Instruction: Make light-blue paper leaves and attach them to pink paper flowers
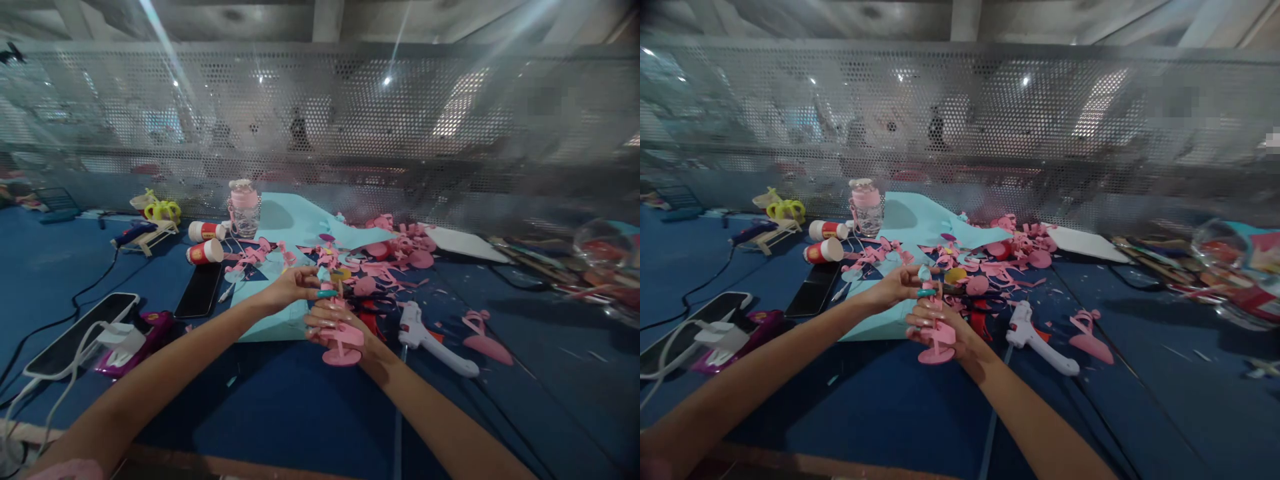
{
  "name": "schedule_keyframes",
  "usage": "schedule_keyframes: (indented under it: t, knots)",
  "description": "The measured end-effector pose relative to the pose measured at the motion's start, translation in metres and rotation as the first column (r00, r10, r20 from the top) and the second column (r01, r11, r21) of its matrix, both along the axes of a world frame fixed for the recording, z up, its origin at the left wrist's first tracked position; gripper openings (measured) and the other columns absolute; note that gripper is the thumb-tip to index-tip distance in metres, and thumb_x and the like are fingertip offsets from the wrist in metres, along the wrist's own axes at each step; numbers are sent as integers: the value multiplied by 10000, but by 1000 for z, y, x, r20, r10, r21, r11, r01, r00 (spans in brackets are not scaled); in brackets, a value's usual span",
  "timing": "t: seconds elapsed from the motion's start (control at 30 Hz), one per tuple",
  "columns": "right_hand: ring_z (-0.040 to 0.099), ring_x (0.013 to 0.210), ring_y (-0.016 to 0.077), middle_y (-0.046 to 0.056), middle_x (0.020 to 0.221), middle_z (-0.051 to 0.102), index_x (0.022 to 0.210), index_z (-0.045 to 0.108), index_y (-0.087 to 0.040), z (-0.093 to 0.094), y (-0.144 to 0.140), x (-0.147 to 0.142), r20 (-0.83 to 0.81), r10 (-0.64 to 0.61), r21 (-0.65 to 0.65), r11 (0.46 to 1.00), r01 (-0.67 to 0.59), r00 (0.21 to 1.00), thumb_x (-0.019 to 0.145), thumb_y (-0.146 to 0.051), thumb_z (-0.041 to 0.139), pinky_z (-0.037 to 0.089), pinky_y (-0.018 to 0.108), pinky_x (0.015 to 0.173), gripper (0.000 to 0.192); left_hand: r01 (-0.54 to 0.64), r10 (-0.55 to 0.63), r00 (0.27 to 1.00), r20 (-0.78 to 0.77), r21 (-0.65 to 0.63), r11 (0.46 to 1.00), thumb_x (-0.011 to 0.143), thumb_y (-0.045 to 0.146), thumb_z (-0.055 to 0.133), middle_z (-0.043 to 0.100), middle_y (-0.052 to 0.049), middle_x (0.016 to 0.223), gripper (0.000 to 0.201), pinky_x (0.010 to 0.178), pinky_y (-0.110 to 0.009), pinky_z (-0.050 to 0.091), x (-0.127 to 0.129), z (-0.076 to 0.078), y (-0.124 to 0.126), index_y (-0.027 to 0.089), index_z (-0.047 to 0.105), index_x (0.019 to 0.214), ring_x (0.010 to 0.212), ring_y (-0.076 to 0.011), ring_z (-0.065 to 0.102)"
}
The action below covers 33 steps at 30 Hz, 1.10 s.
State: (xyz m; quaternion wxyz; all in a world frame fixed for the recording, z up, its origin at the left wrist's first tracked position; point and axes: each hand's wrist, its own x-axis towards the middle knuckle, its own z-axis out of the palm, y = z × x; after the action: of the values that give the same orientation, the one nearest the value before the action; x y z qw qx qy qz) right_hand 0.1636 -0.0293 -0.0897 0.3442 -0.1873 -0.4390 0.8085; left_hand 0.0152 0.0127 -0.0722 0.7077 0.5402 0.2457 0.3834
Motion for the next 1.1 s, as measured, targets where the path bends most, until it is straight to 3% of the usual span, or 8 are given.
schedule_keyframes:
  t: [0.2,0.43,0.67,0.73,0.8,0.9,0.97,1.1]
  knots:
    - [535,629,108,-29,621,544,700,509,-193,-4,-2,-7,-195,4,-354,932,-75,981,765,-389,583,462,286,678,220,-128,128,992,-8,2,992,484,284,800,617,38,574,553,458,-170,372,1,8,-6,118,536,941,433,-51,511]
    - [593,969,238,117,1097,609,1017,540,-179,8,-1,-3,-63,-144,-152,979,133,987,717,-593,524,454,441,833,512,-350,358,934,-13,181,919,546,268,764,620,23,596,469,563,-191,448,-13,20,5,118,570,946,547,-71,572]
    - [665,660,169,48,907,694,909,593,-181,13,-4,-7,117,-371,3,928,373,921,659,-230,713,555,316,589,282,-402,454,889,-60,369,838,571,307,748,631,-17,732,559,635,-241,489,-15,18,9,138,539,1061,634,-90,581]
    - [665,653,165,55,865,702,894,618,-163,15,-6,-9,129,-361,-5,931,365,924,651,-242,717,557,297,587,274,-435,539,840,-63,516,738,586,306,742,618,-77,980,647,683,-269,497,-17,22,6,190,485,1168,767,-122,592]
    - [666,654,165,59,843,707,896,633,-158,16,-7,-10,138,-341,-16,938,346,930,647,-255,720,557,291,597,281,-438,624,782,-15,698,566,602,298,738,534,-107,1172,677,773,-311,485,-20,27,2,234,457,1214,929,-163,567]
    - [665,640,168,66,834,710,906,641,-155,16,-7,-10,160,-321,-1,946,326,933,658,-277,709,554,296,594,284,-336,656,754,48,886,321,658,277,702,551,-98,1153,512,881,-365,434,-25,35,-2,229,541,1142,1034,-189,528]
    - [664,634,169,64,824,711,901,643,-158,15,-8,-10,168,-319,26,947,320,933,661,-283,705,551,303,596,277,-289,663,745,66,929,231,700,256,667,591,-90,1089,387,888,-372,427,-26,39,-2,221,589,1077,1025,-187,538]
    - [663,611,166,59,795,711,883,652,-162,15,-9,-13,180,-331,62,943,326,926,631,-296,722,535,282,583,294,-259,698,711,87,955,144,721,239,648,652,-74,963,270,834,-346,444,-26,40,-2,216,641,990,938,-176,569]
